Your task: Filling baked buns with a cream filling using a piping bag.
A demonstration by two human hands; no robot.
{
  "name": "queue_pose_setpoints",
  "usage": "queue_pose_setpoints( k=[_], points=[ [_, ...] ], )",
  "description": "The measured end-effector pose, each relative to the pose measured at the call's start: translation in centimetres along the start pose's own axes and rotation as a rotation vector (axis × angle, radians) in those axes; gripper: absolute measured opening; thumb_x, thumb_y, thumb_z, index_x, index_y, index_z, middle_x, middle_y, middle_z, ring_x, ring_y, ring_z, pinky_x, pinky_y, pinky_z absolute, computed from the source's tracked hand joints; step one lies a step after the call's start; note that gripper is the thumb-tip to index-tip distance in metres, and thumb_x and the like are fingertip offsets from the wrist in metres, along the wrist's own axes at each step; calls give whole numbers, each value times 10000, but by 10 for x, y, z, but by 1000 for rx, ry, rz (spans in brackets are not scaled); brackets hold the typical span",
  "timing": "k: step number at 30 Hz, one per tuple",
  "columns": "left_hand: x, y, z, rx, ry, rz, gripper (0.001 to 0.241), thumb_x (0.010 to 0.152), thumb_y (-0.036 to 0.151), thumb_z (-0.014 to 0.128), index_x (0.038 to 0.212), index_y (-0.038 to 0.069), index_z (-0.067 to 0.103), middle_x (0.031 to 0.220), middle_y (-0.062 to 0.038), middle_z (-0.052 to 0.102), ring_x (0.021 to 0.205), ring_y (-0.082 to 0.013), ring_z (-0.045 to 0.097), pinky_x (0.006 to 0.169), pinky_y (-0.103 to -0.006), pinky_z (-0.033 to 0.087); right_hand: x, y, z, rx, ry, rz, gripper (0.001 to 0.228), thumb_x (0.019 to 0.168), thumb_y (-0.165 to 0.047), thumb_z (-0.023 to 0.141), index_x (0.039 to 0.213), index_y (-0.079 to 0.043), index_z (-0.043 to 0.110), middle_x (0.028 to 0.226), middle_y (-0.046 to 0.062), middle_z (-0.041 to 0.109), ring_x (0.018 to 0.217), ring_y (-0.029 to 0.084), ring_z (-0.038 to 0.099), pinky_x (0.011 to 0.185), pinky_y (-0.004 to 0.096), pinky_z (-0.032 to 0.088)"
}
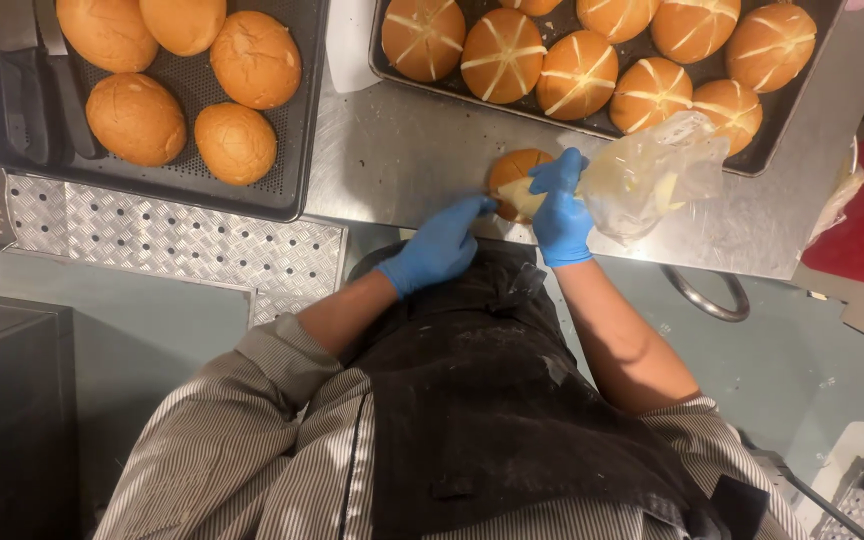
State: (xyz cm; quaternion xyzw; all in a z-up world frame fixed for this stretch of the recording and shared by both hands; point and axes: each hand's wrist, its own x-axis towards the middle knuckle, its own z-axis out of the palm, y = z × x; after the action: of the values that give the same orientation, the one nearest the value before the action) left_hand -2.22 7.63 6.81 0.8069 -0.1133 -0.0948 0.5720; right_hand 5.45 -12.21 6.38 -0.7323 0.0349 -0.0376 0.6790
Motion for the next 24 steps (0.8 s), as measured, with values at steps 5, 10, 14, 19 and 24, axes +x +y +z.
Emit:
queue_pose_setpoints(
  k=[5,10,14,19,24],
  points=[
    [7,-12,5,-38,-51,-93,546,864,-21,510,1406,42,497,1378,-208,585,1289,-388,583,1120,-448,457,8,1,-2,9,14,-11,441,1108,-347,552,798,-34,572,713,61,614,747,195,638,812,339,548],
    [50,14,-19,184,43,155,725,752,-34,564,1469,62,500,1493,-206,496,1335,-423,503,1149,-482,393,11,-5,-4,18,27,2,433,1113,-335,559,795,-41,566,695,55,620,701,176,631,761,325,551],
    [61,0,-20,257,-63,191,712,733,-30,569,1437,81,544,1508,-201,487,1307,-430,509,1108,-487,401,9,7,-14,19,48,22,408,1110,-330,566,826,-37,558,714,56,617,713,166,625,750,322,540],
    [40,2,-19,220,-104,102,558,846,4,562,1397,85,575,1436,-200,531,1283,-416,552,1097,-480,463,7,17,-23,-140,83,28,430,1134,-345,513,846,-35,588,771,52,653,731,148,617,786,308,530],
    [21,7,-5,125,-52,40,596,846,2,534,1439,53,515,1392,-226,532,1247,-419,563,1065,-476,486,6,3,-13,-69,141,46,390,1105,-342,542,858,-42,581,753,44,648,718,142,623,748,303,532]
  ],
)
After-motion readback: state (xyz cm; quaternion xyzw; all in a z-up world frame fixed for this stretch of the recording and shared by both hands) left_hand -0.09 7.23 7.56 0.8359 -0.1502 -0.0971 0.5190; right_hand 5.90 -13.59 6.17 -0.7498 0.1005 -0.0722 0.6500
